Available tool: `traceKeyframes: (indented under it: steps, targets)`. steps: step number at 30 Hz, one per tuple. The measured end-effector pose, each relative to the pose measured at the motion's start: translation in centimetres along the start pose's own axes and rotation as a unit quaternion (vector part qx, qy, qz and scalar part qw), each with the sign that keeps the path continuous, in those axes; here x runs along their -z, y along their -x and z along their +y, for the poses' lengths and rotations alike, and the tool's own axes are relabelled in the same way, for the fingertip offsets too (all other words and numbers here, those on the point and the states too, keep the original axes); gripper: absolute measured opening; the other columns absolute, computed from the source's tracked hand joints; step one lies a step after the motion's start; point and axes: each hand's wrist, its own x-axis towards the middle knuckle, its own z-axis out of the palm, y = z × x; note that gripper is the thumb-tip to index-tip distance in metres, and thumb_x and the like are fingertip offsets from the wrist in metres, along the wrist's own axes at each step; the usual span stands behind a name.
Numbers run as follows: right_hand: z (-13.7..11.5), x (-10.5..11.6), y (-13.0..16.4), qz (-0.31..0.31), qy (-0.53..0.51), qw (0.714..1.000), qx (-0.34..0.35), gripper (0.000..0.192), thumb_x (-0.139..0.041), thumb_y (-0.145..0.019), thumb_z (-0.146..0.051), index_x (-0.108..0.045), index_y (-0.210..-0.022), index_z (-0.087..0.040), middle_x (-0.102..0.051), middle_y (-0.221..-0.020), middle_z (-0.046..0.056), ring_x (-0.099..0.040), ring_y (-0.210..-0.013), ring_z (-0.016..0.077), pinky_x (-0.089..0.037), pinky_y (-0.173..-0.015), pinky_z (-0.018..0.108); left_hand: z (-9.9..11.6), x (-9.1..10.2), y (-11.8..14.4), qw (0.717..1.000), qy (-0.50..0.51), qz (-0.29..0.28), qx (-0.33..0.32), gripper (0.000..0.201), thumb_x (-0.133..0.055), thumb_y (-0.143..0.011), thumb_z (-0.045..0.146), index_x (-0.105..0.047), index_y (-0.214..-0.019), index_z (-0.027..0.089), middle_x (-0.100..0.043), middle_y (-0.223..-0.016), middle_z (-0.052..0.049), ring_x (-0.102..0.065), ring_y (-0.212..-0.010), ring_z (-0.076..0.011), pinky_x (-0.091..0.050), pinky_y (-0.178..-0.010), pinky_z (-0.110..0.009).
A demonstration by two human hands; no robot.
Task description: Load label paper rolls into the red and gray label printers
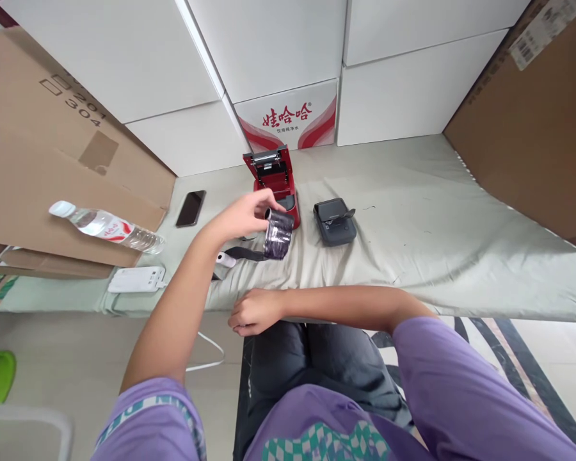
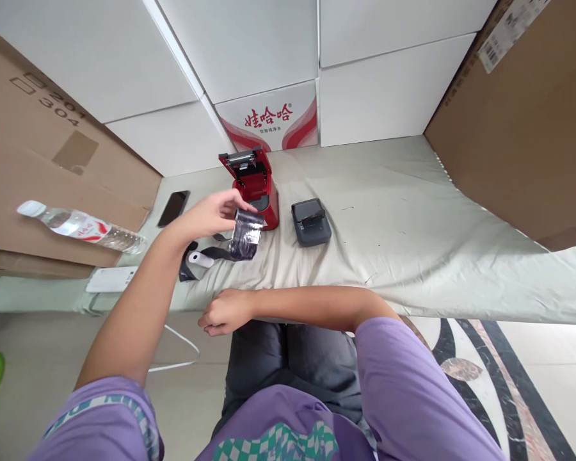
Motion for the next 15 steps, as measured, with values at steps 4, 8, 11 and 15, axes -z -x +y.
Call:
traceKeyframes:
  steps: [4,8,11,15]
  targets:
    - [-0.1,0.2,0.0,-0.005,-0.001,1.0,-0.006,0.025,-0.046,-0.106,-0.031,-0.067,-0.097,-0.019,-0.079,-0.104,0.008,-0.069,-0.088,0.0189,-0.033,-0.066,0.034,-1.8,1.9,-2.0,0.979,-0.01,0.205,-0.012,0.026,-0.07,-0.074,0.026,-0.063,-0.098,0.019,-0.075,-0.115,-0.008,-0.071,-0.098,-0.021,-0.056,-0.08,-0.029]
    - [-0.3,0.5,-0.1,-0.007,-0.004,1.0,-0.008,0.023,-0.047,-0.105,-0.03,-0.066,-0.097,-0.019,-0.08,-0.105,0.008,-0.069,-0.088,0.0184,-0.034,-0.067,0.033,-4.4,2.7,-4.7,0.967,-0.047,0.248,0.039,0.026,-0.069,-0.074,0.024,-0.068,-0.099,0.018,-0.076,-0.105,-0.006,-0.07,-0.093,-0.0194,-0.056,-0.081,-0.028]
    - [-0.4,0.5,-0.1,-0.012,0.001,1.0,-0.011,0.023,-0.047,-0.105,-0.03,-0.065,-0.095,-0.02,-0.08,-0.106,0.007,-0.07,-0.088,0.0179,-0.034,-0.066,0.033,-5.9,2.2,-6.4,0.961,-0.127,0.241,0.048,0.025,-0.068,-0.071,0.021,-0.076,-0.094,0.017,-0.076,-0.104,-0.006,-0.068,-0.098,-0.0216,-0.055,-0.09,-0.031]
    - [-0.4,0.6,-0.2,-0.016,0.009,1.0,-0.014,0.024,-0.046,-0.106,-0.03,-0.065,-0.096,-0.02,-0.081,-0.107,0.007,-0.07,-0.089,0.0179,-0.034,-0.067,0.033,-7.1,1.2,-7.8,0.964,-0.143,0.2,0.099,0.037,-0.064,-0.072,0.015,-0.083,-0.104,0.017,-0.078,-0.097,-0.007,-0.068,-0.09,-0.0213,-0.053,-0.085,-0.03]
